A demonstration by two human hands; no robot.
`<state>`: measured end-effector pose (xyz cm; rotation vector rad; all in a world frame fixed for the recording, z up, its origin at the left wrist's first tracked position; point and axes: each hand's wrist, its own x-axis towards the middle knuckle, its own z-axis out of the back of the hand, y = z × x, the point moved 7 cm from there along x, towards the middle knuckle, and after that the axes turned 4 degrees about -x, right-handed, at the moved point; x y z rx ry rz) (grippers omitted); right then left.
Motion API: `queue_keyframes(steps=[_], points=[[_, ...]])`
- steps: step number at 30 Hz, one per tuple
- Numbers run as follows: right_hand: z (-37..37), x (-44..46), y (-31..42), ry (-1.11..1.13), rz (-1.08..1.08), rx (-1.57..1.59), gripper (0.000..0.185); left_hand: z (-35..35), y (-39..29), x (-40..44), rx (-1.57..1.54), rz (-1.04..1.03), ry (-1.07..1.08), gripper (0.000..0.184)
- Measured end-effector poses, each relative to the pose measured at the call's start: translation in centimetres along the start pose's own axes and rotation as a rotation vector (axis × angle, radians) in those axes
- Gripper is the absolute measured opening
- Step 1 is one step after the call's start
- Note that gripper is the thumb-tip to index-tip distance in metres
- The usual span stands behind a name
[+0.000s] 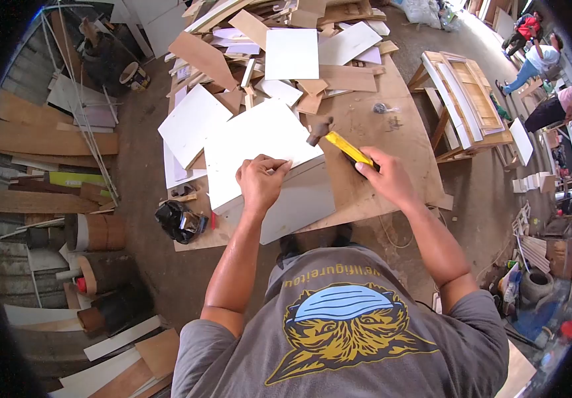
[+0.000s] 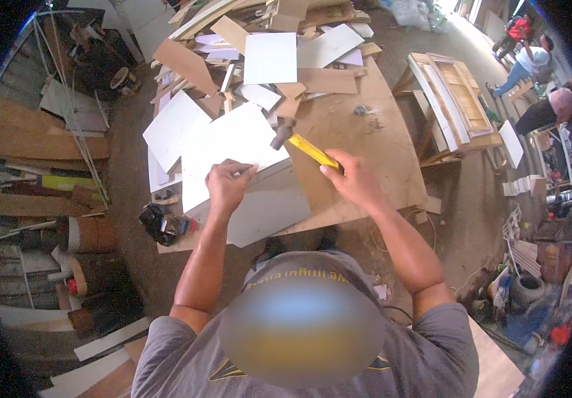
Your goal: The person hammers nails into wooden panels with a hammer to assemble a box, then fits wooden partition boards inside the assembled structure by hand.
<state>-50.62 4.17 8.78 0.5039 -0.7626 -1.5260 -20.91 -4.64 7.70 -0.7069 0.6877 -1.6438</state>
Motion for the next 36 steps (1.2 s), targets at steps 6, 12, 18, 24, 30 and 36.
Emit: queue_keyframes(steps=[6,12,18,24,30,36], points=[[-0.2,0.9,3.6,0.095,0.164,-0.192,0.041,0.4,-1.2,-0.5,0.076,-0.076,-0.043,0.017],[0.4,1.9,6.9,0.197,0.149,-0.267,0.039,0.3,-1.2,-0.7,0.109,-0.134,-0.085,0.013],[0.1,2.5,7.3,0.224,0.186,-0.337,0.042,0.3,-1.2,-0.9,0.147,-0.196,-0.126,0.015],[0.4,3.5,8.1,0.203,0.235,-0.329,0.042,0.3,-1.2,-0.8,0.139,-0.163,-0.107,0.015],[0.7,4.2,8.3,0.261,0.234,-0.369,0.039,0.1,-0.8,-0.8,0.125,-0.149,-0.099,0.015],[1.1,4.7,9.0,0.295,0.224,-0.407,0.039,0.0,-0.6,-0.7,0.113,-0.121,-0.09,0.014]])
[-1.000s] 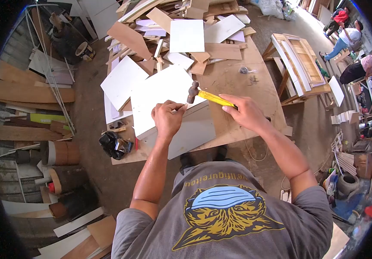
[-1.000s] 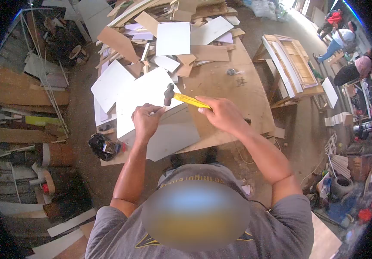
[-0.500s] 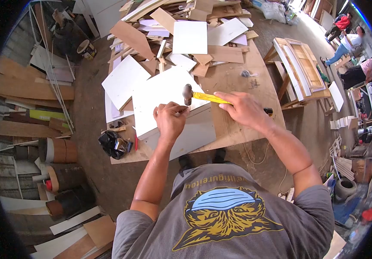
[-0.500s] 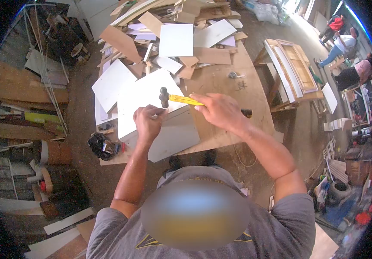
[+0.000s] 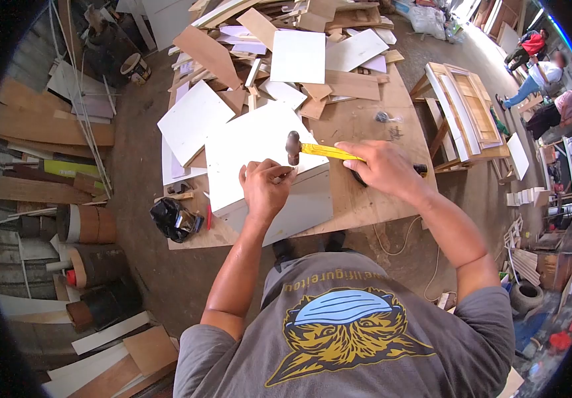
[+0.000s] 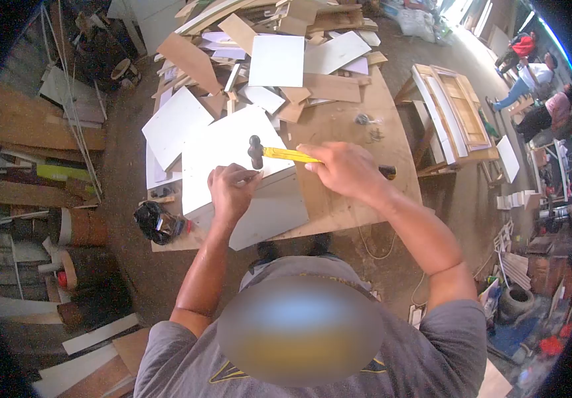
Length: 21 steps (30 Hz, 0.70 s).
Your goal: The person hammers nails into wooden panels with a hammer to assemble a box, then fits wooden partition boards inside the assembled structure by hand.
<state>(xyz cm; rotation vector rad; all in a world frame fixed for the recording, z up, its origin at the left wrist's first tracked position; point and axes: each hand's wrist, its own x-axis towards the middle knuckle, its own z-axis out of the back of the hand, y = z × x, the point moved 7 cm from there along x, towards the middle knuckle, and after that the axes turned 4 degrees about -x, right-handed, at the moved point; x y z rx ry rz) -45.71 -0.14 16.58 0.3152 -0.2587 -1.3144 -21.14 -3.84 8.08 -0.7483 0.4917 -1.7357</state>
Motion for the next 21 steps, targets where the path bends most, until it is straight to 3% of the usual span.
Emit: queue_keyframes(steps=[21], points=[[0.31,0.26,0.05,0.008,0.018,-0.04,0.039,-0.18,0.16,0.1,-0.016,-0.011,0.013,0.013]])
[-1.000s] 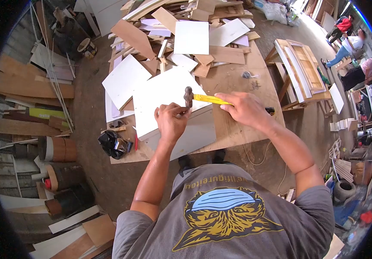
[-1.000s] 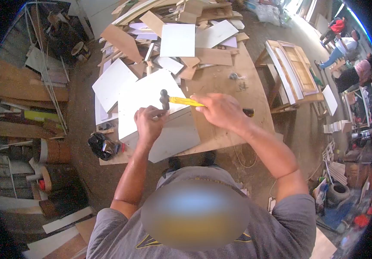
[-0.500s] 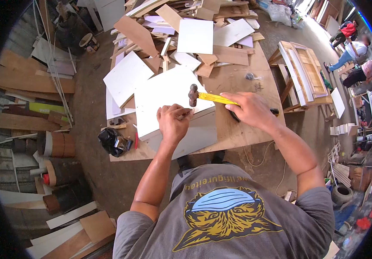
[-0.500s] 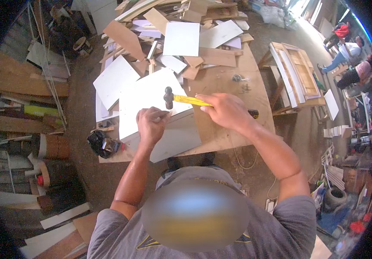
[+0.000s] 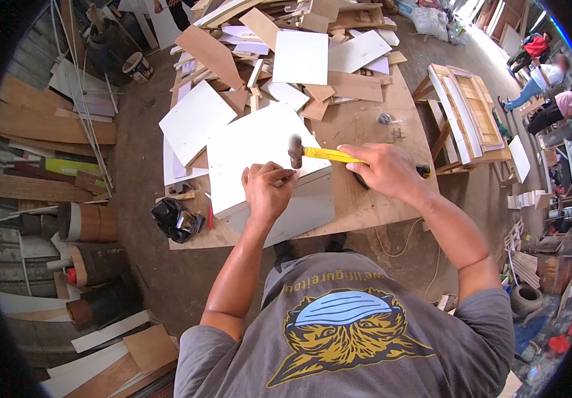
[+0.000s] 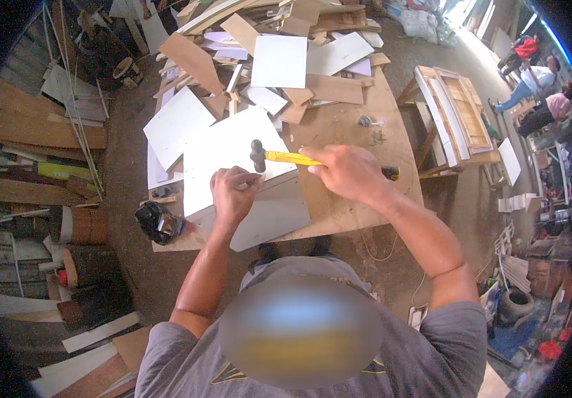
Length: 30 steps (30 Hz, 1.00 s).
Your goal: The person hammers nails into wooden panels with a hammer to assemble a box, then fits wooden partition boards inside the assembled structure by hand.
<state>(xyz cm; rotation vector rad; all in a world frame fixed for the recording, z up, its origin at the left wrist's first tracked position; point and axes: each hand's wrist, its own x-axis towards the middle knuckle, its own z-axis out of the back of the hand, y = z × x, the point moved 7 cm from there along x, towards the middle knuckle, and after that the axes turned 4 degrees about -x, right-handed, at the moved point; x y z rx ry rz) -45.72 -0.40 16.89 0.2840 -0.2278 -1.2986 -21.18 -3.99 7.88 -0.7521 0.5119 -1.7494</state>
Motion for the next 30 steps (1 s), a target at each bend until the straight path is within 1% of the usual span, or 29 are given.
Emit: queue_keyframes(steps=[3,6,9,15,18,21,22,25,28,30], points=[[-0.4,0.2,-0.1,-0.08,0.041,0.06,0.039,0.2,-0.1,-0.1,-0.013,0.0,-0.012,0.014],[-0.4,0.2,0.3,0.056,0.002,-0.094,0.039,0.2,-0.1,0.0,0.004,-0.008,-0.009,0.014],[-0.3,0.4,-0.3,-0.097,0.048,0.037,0.043,0.1,-0.1,0.0,-0.001,0.004,0.003,0.015],[-0.3,0.2,-0.2,-0.059,0.063,0.041,0.043,0.3,-0.3,0.0,-0.001,0.001,0.01,0.015],[-0.4,0.5,-0.7,-0.121,0.072,0.113,0.042,0.3,-0.2,0.0,-0.009,0.013,0.007,0.014],[-0.2,0.2,0.2,0.049,0.008,-0.051,0.042,-0.1,0.3,0.0,-0.022,0.02,0.02,0.016],[-0.1,0.0,0.1,0.023,0.013,-0.026,0.042,-0.3,0.4,-0.1,-0.029,0.022,0.025,0.017],[-0.1,0.1,-0.6,-0.051,0.042,0.035,0.041,0.1,0.3,-1.1,-0.081,-0.028,-0.012,0.023],[-0.2,0.1,-1.3,-0.096,0.06,0.056,0.041,1.5,-1.3,-3.3,0.167,-0.268,-0.188,0.031],[-0.3,0.3,-1.5,-0.078,0.062,0.053,0.041,1.0,-0.3,-4.2,0.173,-0.306,-0.217,0.036]])
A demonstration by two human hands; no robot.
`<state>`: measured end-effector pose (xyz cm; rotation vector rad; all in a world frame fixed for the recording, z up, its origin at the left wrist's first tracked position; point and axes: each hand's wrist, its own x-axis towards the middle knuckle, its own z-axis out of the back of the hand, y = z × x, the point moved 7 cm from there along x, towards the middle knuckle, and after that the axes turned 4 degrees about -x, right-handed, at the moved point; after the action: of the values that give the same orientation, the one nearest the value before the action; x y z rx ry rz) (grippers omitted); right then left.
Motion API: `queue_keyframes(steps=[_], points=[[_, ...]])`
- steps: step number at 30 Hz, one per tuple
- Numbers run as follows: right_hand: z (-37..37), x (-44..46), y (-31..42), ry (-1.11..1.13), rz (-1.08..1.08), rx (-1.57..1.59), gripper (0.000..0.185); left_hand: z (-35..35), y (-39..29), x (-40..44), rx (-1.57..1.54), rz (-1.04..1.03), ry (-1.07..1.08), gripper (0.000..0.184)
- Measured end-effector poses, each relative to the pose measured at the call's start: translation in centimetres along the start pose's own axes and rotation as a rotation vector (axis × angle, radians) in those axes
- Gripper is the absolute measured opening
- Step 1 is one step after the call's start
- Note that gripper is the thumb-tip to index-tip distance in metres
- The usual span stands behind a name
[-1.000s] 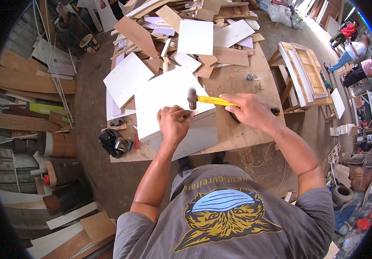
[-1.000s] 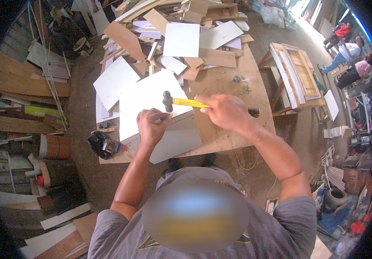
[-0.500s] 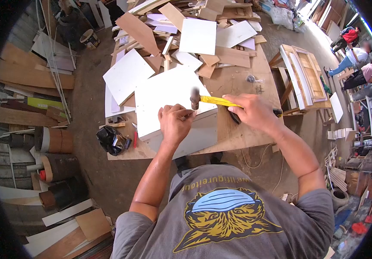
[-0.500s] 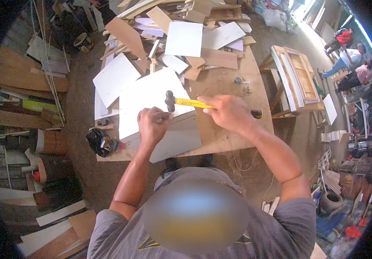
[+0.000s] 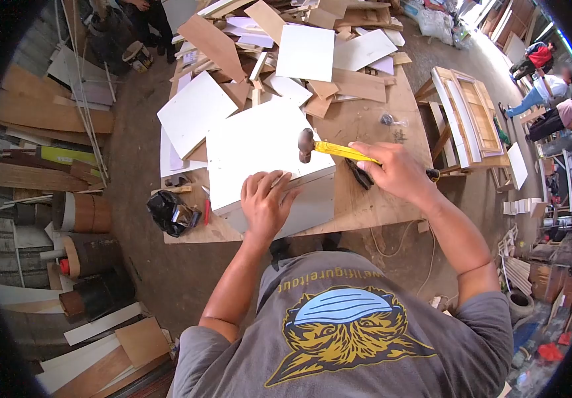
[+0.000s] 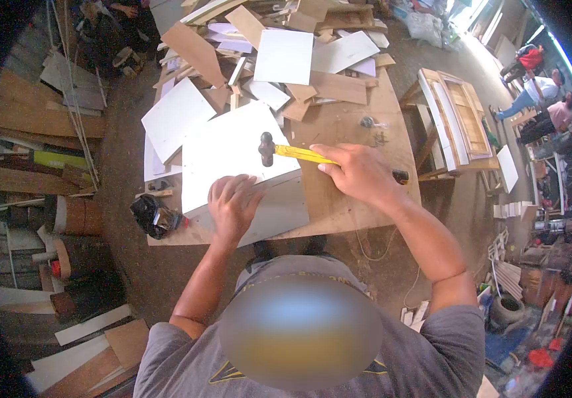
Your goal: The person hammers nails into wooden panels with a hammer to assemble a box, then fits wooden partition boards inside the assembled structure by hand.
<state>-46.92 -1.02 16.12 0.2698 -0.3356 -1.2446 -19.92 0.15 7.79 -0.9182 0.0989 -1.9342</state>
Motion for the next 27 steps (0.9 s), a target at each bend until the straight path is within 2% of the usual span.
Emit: queue_keyframes(steps=[8,12,18,21,24,27], points=[[-0.4,0.4,1.0,0.057,-0.004,-0.039,0.044,-1.5,1.1,-1.8,0.16,-0.135,-0.185,0.044],[-0.2,1.0,1.0,-0.042,0.048,0.06,0.045,-1.5,1.0,-1.7,0.178,-0.149,-0.185,0.044],[-0.6,1.2,0.6,0.032,0.085,-0.032,0.046,-1.6,1.0,-1.7,0.202,-0.15,-0.188,0.044],[-0.2,1.6,0.3,-0.057,0.106,0.077,0.045,-1.4,0.8,-1.7,0.197,-0.142,-0.198,0.043],[-1.0,1.5,0.7,0.094,0.115,-0.057,0.044,-1.4,0.8,-1.5,0.198,-0.143,-0.192,0.042],[-0.2,1.9,0.7,0.03,0.113,0.018,0.043,-1.6,0.9,-1.6,0.207,-0.143,-0.193,0.042]])
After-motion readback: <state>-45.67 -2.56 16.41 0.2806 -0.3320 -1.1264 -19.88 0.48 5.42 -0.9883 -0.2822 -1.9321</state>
